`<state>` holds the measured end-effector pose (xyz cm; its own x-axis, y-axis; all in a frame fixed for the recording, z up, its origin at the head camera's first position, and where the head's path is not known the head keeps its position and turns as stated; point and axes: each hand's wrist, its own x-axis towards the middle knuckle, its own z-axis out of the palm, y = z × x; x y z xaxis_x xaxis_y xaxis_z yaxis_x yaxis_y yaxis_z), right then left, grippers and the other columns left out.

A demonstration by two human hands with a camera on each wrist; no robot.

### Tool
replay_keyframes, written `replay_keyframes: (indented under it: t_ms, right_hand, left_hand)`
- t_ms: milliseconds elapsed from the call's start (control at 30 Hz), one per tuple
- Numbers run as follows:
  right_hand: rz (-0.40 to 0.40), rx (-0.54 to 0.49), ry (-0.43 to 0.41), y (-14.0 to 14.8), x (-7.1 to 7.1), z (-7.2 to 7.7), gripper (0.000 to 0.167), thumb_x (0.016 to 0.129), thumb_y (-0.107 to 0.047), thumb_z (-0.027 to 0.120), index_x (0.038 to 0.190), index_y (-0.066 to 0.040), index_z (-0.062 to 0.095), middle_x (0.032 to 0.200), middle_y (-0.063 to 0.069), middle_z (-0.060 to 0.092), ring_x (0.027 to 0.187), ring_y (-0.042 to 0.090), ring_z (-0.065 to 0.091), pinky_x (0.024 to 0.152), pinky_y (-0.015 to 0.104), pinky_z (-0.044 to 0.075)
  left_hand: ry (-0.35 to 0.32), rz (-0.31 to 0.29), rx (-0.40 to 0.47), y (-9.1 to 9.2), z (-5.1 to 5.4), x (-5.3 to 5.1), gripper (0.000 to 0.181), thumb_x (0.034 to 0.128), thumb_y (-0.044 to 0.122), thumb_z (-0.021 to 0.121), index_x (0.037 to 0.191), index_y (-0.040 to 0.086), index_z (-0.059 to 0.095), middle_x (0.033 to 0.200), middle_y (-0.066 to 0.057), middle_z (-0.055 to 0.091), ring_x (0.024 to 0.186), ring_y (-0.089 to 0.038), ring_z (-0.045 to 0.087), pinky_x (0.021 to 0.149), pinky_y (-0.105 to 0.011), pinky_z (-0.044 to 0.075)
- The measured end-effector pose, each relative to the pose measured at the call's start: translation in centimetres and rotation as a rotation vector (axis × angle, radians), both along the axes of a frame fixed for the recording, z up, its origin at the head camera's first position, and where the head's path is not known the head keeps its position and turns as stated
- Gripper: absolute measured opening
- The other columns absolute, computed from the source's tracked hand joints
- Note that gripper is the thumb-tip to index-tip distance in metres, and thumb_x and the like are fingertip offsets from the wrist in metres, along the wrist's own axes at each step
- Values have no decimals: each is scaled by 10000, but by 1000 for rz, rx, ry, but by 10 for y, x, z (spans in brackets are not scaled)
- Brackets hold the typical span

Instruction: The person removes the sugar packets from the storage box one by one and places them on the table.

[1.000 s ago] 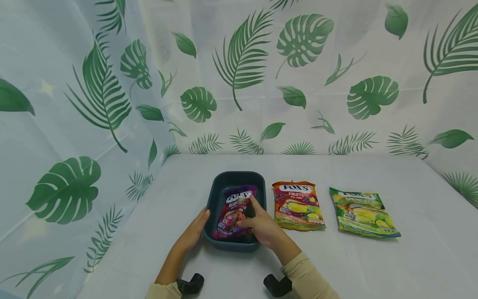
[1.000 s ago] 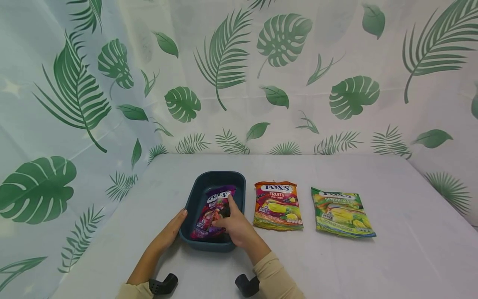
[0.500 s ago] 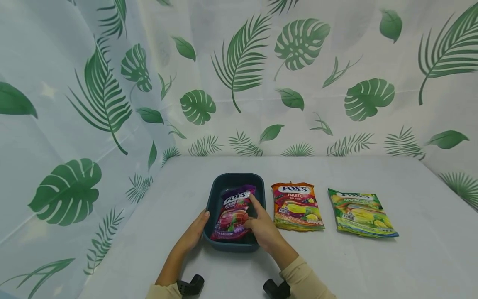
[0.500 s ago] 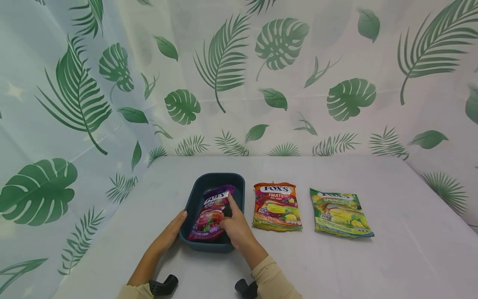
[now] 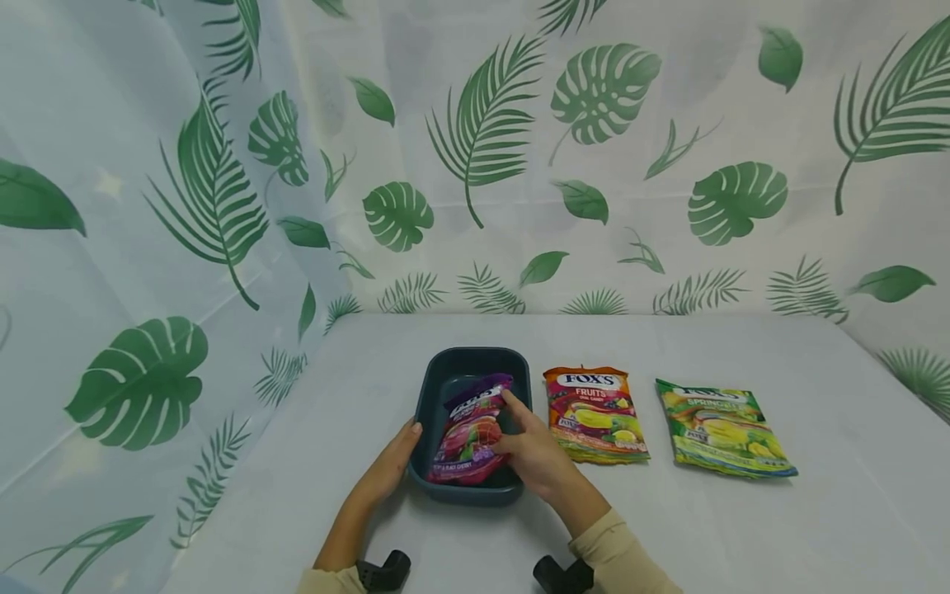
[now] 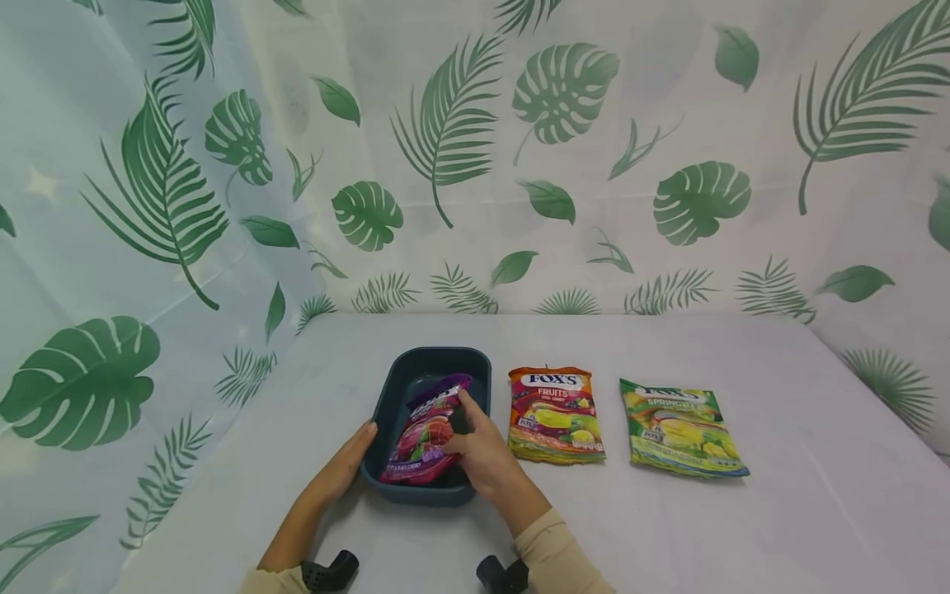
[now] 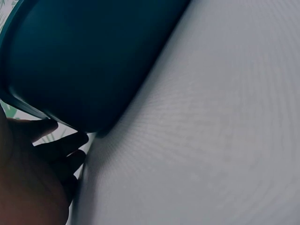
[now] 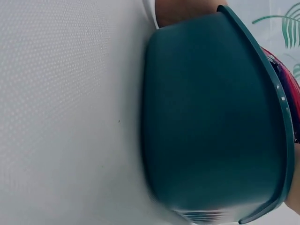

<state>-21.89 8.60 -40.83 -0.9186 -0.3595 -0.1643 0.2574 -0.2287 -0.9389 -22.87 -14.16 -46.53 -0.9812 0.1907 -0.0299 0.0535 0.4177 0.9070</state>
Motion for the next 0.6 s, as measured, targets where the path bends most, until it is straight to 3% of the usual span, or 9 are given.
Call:
replay_keyframes:
  t_ms: [267,467,600]
  right_hand:
    - [-4,-47,-17,9,4,12,818,808,164,456,1477,-134,93,1534,151,-70,1371,403,158,1078,509,226]
    - [21,-156,9,20,6,31,807,814,166,436,1476,-108,66,1543,98,-19,1372,320,160,1099,452,221]
    - [39,-162,24,28,10,43,804,827,157,439,1478,-115,52,1544,89,-39,1374,315,143,1093,433,234]
  left_hand:
    - [-18,1,-9,2,1,-1,638,988,446,205,1445,3,176,1491,-219,202,1380,-392,152,1097,-577,123]
    - [-1,4,-7,1,1,-3,640,984,458,210,1448,19,181,1491,-214,210,1379,-388,164,1094,-581,127]
    - [-1,0,6,1,-2,-2,624,992,428,209,1441,-4,188,1483,-231,213,1376,-392,170,1096,-576,131]
